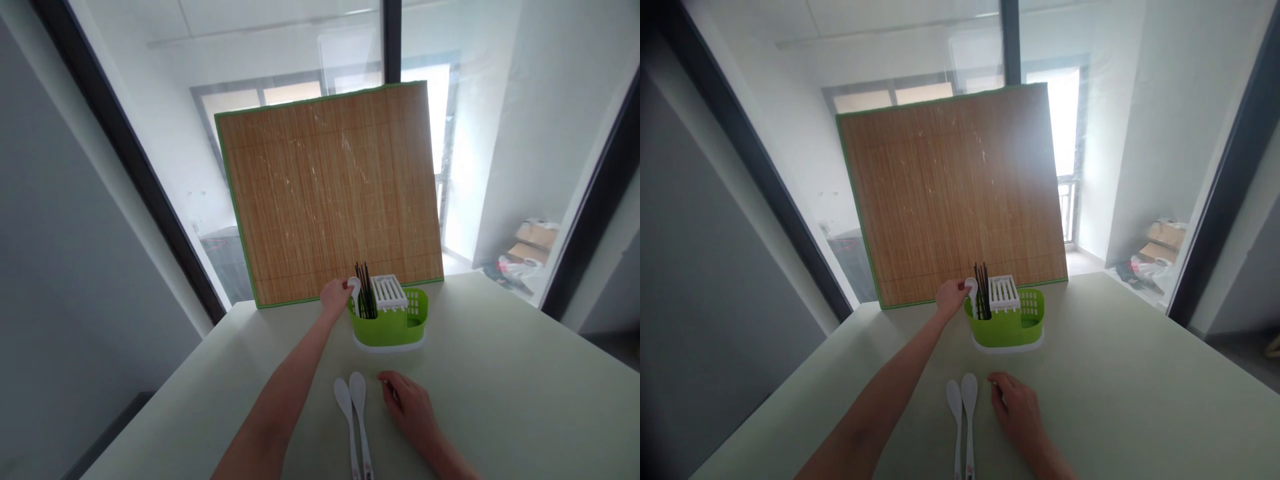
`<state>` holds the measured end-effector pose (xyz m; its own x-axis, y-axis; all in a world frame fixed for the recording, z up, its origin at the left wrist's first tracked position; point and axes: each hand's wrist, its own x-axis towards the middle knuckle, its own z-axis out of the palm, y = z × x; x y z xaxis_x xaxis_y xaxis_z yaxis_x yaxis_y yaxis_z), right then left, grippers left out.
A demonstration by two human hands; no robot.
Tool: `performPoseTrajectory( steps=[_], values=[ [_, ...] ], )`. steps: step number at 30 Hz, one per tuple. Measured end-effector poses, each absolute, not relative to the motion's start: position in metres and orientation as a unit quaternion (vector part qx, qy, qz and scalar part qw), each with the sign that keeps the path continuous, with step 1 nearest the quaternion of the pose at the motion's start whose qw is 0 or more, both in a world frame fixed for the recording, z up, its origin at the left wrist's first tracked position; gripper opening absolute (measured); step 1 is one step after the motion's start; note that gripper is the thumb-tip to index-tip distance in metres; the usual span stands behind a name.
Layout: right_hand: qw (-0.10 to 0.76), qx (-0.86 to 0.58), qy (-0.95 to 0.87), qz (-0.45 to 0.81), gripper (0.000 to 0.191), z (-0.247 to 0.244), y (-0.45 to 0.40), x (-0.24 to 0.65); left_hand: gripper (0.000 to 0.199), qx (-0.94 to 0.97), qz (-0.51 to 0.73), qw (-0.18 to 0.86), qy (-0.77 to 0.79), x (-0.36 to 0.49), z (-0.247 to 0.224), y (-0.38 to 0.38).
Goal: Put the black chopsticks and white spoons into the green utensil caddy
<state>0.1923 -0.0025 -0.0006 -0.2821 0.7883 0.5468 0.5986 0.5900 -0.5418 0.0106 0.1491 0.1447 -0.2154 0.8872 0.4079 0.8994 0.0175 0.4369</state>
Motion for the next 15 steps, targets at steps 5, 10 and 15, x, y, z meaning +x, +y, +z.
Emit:
performPoseTrajectory(
  steps=[5,10,15],
  values=[
    [0.397,-0.436,-0.799,0.119,0.021,-0.003,-0.002,0.193,0.022,-0.614,-0.281,-0.004,-0.738,0.015,0.128,0.151],
    [0.383,-0.442,-0.802,0.12,0.021,-0.006,-0.002,0.193,0.022,-0.611,-0.269,-0.017,-0.745,0.015,0.118,0.149],
    [0.374,-0.439,-0.809,0.113,0.022,-0.006,-0.002,0.191,0.027,-0.62,-0.282,-0.026,-0.731,0.01,0.114,0.148]
  ],
)
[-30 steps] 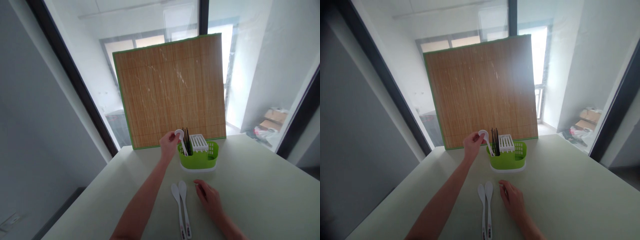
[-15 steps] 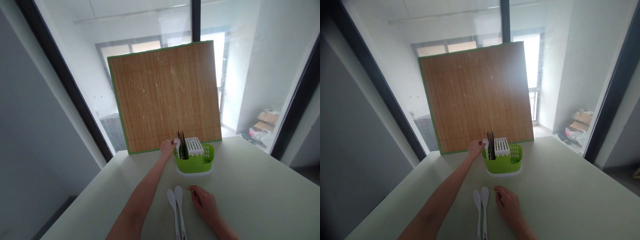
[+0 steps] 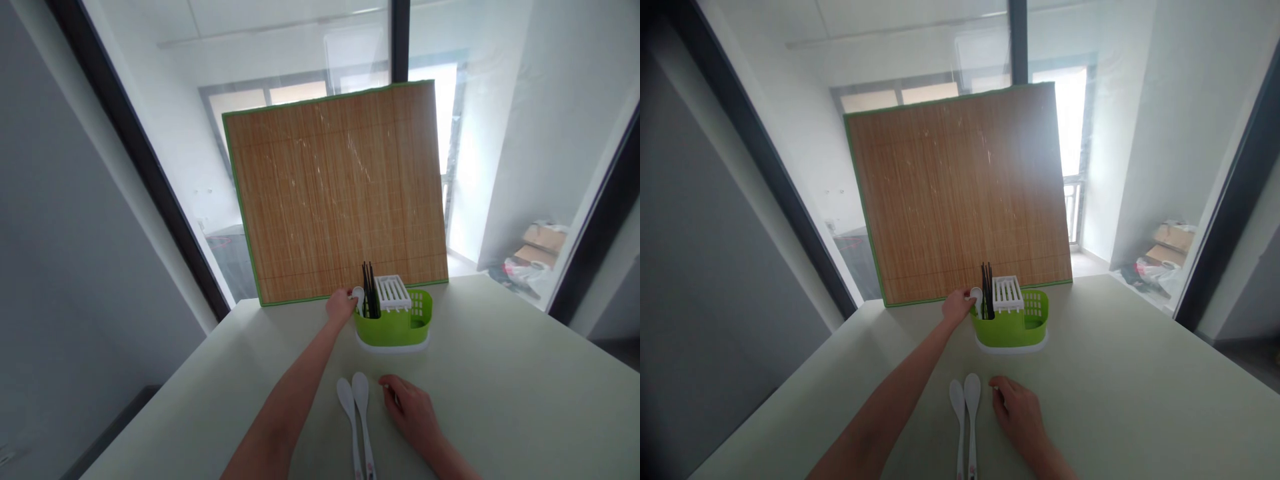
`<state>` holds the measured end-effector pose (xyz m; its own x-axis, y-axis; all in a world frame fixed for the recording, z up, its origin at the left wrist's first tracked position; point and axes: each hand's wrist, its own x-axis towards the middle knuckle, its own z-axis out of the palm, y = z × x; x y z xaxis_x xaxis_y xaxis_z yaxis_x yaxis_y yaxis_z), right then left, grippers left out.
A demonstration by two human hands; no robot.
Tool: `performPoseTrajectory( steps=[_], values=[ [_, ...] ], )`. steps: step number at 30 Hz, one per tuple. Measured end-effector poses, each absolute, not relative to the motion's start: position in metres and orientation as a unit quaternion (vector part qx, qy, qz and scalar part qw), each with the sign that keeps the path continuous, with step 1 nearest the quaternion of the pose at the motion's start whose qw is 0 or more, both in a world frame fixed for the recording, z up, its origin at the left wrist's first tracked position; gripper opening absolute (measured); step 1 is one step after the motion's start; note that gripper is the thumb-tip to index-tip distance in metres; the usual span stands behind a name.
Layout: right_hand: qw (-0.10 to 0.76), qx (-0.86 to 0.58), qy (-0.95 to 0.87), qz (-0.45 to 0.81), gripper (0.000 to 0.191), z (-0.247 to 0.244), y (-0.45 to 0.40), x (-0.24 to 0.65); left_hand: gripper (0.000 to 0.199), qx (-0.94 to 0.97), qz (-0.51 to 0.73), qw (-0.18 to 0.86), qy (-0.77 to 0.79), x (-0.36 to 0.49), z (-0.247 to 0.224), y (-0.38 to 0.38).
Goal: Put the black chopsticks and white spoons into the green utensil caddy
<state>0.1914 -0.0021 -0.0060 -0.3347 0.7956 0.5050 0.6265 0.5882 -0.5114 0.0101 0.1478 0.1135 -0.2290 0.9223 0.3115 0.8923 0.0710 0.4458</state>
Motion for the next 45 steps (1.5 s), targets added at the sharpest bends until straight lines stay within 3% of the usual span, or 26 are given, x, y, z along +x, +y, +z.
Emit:
performPoseTrajectory(
  steps=[6,10,15,22,31,45],
  values=[
    [0.367,-0.442,-0.81,0.116,0.024,-0.008,-0.002,0.191,0.041,0.63,0.323,0.019,0.706,0.002,0.119,0.136],
    [0.331,-0.473,-0.805,0.134,0.024,-0.008,-0.002,0.193,0.038,0.605,0.407,0.007,0.684,-0.008,0.113,0.112],
    [0.295,-0.513,-0.793,0.143,0.022,-0.006,0.007,0.19,0.032,0.572,0.524,0.037,0.63,-0.024,0.057,0.059],
    [0.246,-0.538,-0.79,0.161,0.017,-0.004,0.032,0.163,0.03,0.526,0.555,0.123,0.633,-0.033,-0.012,0.009],
    [0.248,-0.537,-0.788,0.169,0.011,0.003,0.038,0.15,0.029,0.531,0.545,0.127,0.637,-0.032,-0.01,0.01],
    [0.42,-0.453,-0.781,0.089,0.025,0.066,0.018,0.187,0.024,0.65,0.525,0.162,0.526,0.023,0.06,-0.018]
  ],
)
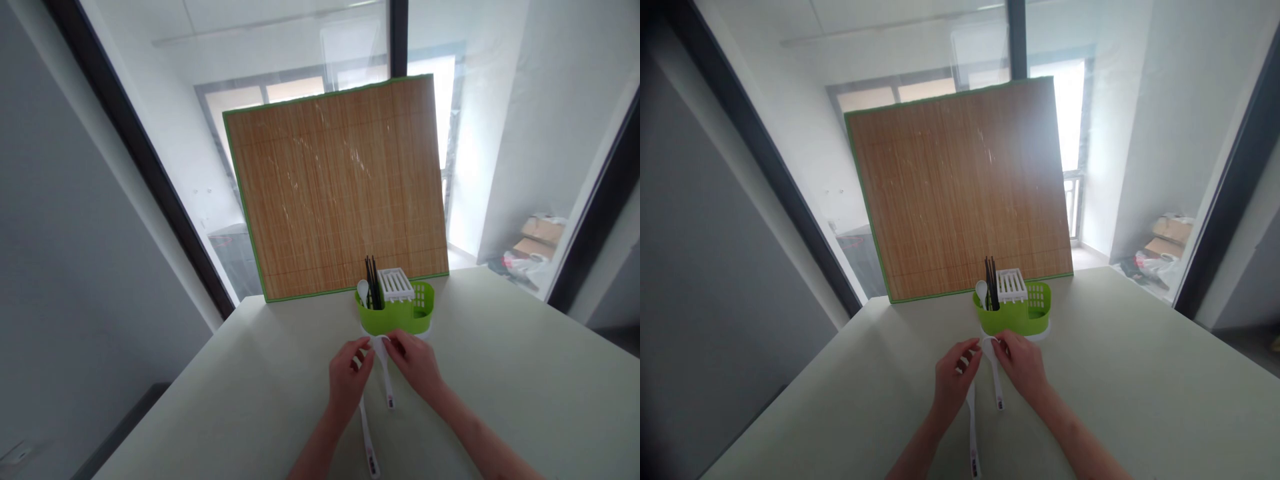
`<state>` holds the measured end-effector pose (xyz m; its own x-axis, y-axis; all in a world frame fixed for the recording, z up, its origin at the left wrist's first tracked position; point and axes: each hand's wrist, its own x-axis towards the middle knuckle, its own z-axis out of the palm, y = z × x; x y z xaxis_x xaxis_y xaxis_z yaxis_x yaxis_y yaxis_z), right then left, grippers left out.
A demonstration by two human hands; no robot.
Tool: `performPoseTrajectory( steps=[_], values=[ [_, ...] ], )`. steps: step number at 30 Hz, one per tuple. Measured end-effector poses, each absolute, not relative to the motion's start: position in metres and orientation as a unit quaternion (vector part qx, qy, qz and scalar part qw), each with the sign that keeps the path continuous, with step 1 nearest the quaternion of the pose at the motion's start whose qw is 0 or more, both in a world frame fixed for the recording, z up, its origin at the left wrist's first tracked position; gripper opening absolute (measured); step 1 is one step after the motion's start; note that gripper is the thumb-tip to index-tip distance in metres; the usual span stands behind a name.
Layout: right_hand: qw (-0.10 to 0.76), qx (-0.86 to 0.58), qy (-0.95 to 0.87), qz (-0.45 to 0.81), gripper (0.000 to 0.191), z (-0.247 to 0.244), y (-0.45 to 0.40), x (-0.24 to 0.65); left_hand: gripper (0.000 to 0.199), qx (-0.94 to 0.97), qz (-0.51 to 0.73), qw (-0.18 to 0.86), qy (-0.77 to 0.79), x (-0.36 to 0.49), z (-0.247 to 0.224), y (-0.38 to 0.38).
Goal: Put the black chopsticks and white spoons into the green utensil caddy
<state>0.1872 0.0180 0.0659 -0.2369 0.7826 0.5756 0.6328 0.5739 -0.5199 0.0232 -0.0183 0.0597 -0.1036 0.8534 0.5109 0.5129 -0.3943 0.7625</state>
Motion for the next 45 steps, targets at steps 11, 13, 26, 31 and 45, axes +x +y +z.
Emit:
performPoseTrajectory(
  steps=[11,13,26,31,45],
  values=[
    [0.481,-0.368,-0.792,0.082,0.019,0.037,-0.003,0.188,0.011,0.703,0.493,0.064,0.509,0.035,0.072,-0.029],
    [0.479,-0.374,-0.787,0.104,0.021,0.026,-0.004,0.191,0.012,0.695,0.506,0.053,0.508,0.031,0.081,-0.025],
    [0.434,-0.439,-0.777,0.119,0.016,-0.004,-0.001,0.191,0.021,0.619,0.607,-0.031,0.498,0.015,0.172,0.093],
    [0.425,-0.443,-0.782,0.11,0.016,-0.003,0.0,0.191,0.021,0.639,0.473,-0.031,0.606,0.017,0.147,0.125],
    [0.401,-0.449,-0.79,0.115,0.017,-0.003,0.002,0.189,0.012,0.62,0.378,-0.037,0.686,0.018,0.107,0.139]
  ],
)
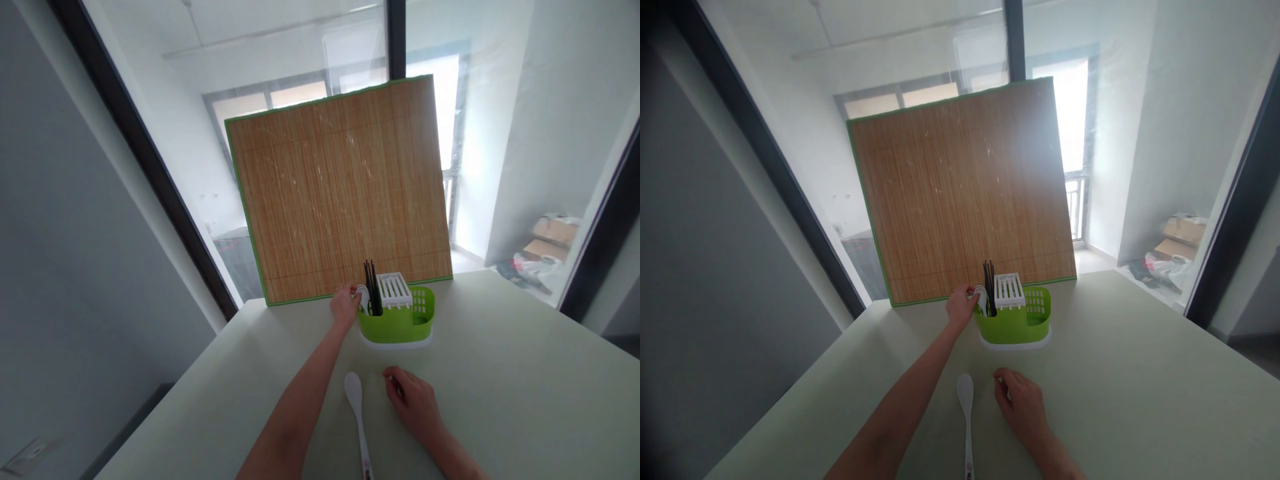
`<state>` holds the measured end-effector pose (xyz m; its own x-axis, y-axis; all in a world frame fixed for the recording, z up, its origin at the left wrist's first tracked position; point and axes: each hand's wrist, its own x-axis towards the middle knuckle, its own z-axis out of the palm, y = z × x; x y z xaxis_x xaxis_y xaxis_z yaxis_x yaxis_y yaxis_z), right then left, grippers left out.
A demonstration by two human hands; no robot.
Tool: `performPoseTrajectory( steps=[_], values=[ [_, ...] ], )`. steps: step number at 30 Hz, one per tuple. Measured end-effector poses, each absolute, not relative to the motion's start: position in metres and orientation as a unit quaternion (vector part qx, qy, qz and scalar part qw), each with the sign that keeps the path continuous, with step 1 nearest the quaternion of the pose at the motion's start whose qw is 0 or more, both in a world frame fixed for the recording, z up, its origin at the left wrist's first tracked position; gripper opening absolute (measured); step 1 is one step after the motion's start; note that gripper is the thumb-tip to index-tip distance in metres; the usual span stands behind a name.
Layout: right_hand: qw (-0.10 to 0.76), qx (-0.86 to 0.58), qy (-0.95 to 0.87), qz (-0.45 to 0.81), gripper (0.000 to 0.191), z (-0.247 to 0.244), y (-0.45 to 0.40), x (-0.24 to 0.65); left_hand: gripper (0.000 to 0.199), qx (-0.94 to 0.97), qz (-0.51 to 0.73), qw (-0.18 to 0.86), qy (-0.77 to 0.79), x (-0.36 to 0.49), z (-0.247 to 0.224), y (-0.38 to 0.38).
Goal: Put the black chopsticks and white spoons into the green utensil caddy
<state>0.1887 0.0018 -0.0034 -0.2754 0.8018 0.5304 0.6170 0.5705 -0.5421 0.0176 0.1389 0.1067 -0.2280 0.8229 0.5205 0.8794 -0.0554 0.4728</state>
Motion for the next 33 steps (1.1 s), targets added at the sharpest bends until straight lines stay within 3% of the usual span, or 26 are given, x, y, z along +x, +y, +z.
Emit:
performPoseTrajectory(
  steps=[6,10,15,18,21,28,33],
  values=[
    [0.384,-0.46,-0.791,0.125,0.017,-0.005,0.001,0.19,0.024,-0.616,-0.404,0.027,-0.676,0.011,0.108,0.125],
    [0.37,-0.465,-0.792,0.142,0.018,-0.007,0.001,0.19,0.025,-0.622,-0.426,-0.051,-0.655,-0.009,0.085,0.088],
    [0.357,-0.46,-0.795,0.17,0.019,-0.01,0.002,0.183,0.033,-0.654,-0.337,-0.184,-0.652,-0.035,0.033,0.026],
    [0.35,-0.45,-0.799,0.191,0.021,-0.01,0.0,0.178,0.031,-0.66,-0.271,-0.19,-0.675,-0.037,0.014,0.0],
    [0.34,-0.442,-0.802,0.214,0.023,-0.01,-0.002,0.176,0.017,-0.663,-0.243,-0.174,-0.687,-0.026,0.01,-0.012],
    [0.345,-0.416,-0.797,0.27,0.033,-0.009,-0.004,0.176,0.021,-0.674,-0.421,-0.166,-0.584,0.012,0.043,-0.013],
    [0.388,-0.397,-0.782,0.284,0.039,0.0,0.0,0.182,0.02,-0.684,-0.474,-0.125,-0.541,0.029,0.064,-0.022]
  ],
)
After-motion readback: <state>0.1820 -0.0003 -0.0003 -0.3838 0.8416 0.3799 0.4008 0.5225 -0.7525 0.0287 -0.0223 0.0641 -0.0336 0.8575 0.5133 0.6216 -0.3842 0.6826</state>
